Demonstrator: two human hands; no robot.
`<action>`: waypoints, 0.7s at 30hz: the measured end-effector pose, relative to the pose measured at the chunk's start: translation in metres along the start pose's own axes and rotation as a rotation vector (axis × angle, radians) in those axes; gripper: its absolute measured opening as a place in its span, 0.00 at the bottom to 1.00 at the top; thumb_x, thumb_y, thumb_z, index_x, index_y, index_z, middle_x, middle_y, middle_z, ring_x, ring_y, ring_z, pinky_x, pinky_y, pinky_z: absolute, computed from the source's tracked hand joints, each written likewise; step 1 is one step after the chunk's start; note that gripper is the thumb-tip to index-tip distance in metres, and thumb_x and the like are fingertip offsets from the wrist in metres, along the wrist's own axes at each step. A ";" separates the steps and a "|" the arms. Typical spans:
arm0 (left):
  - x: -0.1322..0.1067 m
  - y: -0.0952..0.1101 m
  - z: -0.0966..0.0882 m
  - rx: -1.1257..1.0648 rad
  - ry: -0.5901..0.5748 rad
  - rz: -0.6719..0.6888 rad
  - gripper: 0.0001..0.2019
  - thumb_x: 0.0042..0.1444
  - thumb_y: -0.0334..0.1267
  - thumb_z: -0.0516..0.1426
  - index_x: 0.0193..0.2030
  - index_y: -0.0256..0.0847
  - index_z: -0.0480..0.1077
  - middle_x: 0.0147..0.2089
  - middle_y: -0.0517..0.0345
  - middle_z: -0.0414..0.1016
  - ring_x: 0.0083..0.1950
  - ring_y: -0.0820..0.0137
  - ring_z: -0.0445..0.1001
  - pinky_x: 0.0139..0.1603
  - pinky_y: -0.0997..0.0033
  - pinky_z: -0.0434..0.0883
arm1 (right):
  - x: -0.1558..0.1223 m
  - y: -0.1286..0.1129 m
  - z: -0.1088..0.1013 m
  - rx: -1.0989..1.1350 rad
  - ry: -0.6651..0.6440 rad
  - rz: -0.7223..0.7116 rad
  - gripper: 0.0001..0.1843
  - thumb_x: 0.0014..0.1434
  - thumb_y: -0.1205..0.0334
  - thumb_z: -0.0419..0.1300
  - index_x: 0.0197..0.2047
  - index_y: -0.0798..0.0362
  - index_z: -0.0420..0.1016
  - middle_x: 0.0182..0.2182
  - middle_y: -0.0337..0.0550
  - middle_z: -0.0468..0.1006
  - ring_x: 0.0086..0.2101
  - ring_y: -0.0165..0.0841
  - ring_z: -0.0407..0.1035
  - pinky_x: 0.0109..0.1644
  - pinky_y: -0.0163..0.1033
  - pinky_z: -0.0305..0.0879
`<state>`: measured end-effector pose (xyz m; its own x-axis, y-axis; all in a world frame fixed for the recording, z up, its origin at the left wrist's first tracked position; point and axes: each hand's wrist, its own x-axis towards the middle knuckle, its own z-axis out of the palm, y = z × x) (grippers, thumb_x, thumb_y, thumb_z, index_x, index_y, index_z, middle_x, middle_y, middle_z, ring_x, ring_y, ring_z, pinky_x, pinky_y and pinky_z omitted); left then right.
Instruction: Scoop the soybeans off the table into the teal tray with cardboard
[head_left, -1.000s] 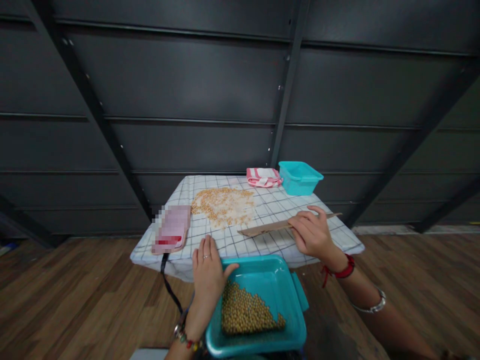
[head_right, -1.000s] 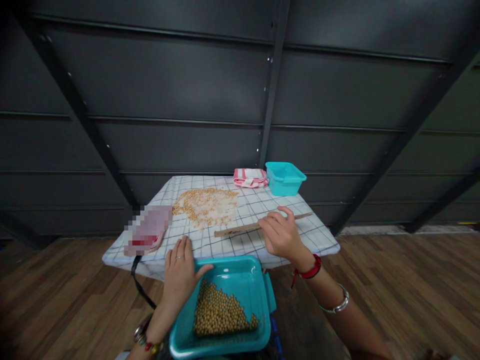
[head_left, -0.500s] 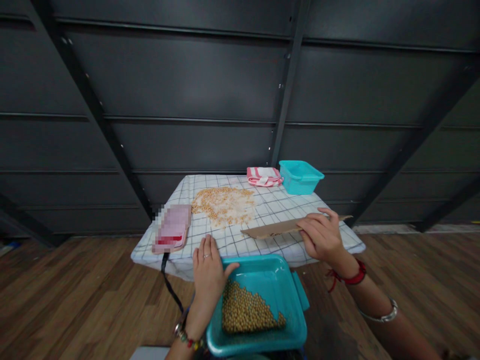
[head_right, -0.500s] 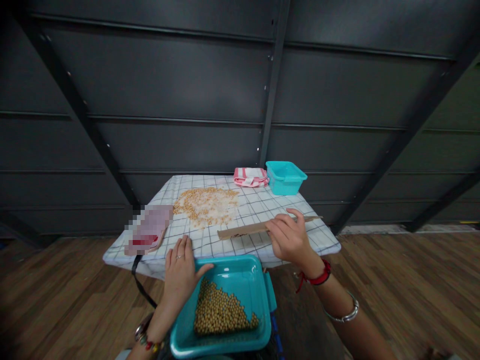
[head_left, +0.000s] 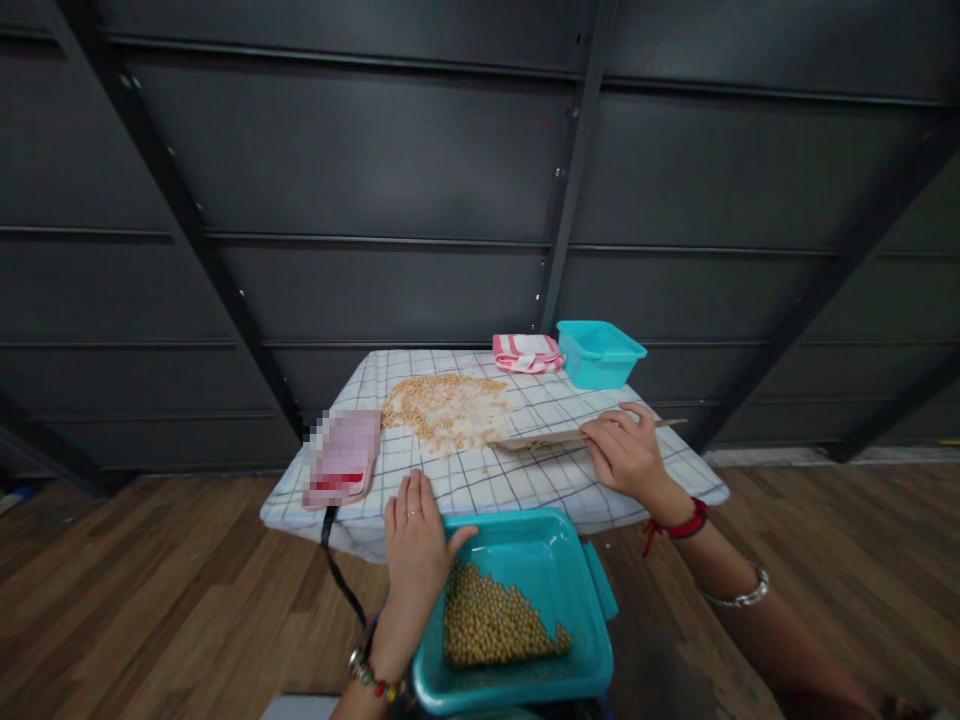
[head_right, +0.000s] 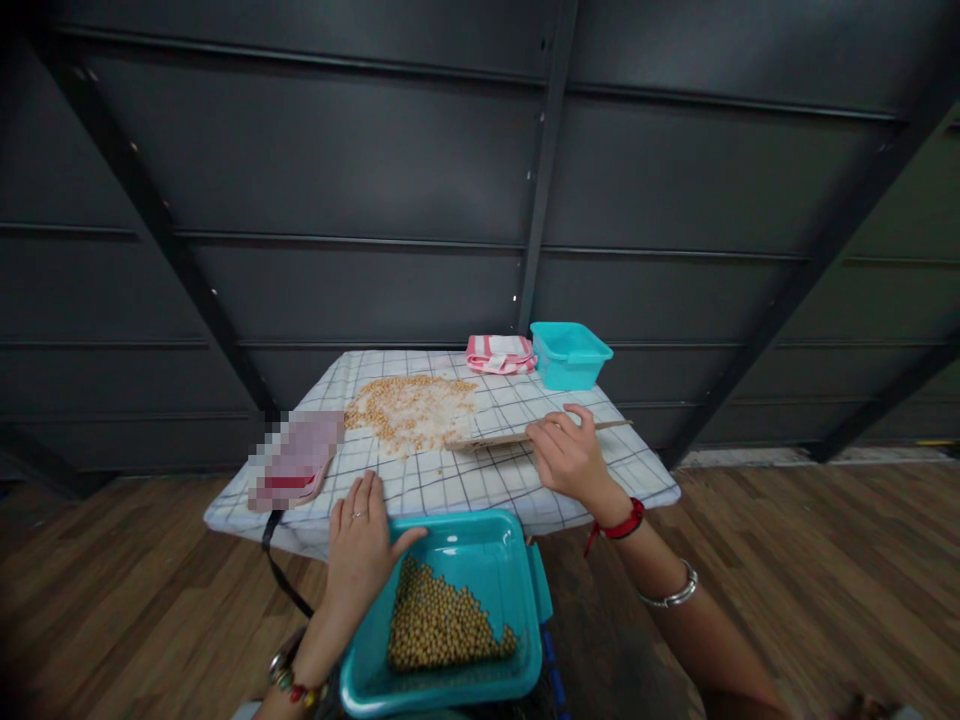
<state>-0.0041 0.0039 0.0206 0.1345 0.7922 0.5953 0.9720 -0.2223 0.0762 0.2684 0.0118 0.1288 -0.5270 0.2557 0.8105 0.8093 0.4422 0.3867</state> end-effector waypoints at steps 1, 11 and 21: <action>0.000 0.000 0.000 -0.003 0.001 0.001 0.41 0.50 0.63 0.42 0.56 0.23 0.59 0.56 0.30 0.64 0.58 0.50 0.61 0.54 0.49 0.60 | 0.001 0.001 0.000 0.004 0.011 0.004 0.10 0.51 0.74 0.50 0.35 0.53 0.68 0.24 0.40 0.73 0.30 0.33 0.65 0.45 0.46 0.55; 0.002 0.000 0.001 -0.007 -0.020 0.001 0.42 0.50 0.63 0.42 0.56 0.22 0.58 0.57 0.29 0.63 0.59 0.50 0.60 0.55 0.49 0.60 | 0.005 -0.006 -0.014 0.089 -0.008 0.016 0.09 0.53 0.72 0.50 0.35 0.52 0.66 0.25 0.38 0.73 0.29 0.33 0.66 0.46 0.47 0.56; 0.003 0.000 0.007 0.010 0.037 0.001 0.45 0.49 0.65 0.39 0.55 0.21 0.59 0.56 0.29 0.63 0.58 0.50 0.61 0.55 0.49 0.60 | -0.005 -0.012 -0.027 0.184 -0.066 -0.019 0.08 0.53 0.71 0.50 0.36 0.52 0.66 0.27 0.39 0.75 0.31 0.33 0.66 0.46 0.48 0.56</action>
<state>-0.0020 0.0099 0.0168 0.1287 0.7703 0.6245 0.9738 -0.2174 0.0675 0.2683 -0.0187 0.1318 -0.5628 0.2989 0.7707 0.7411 0.5954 0.3102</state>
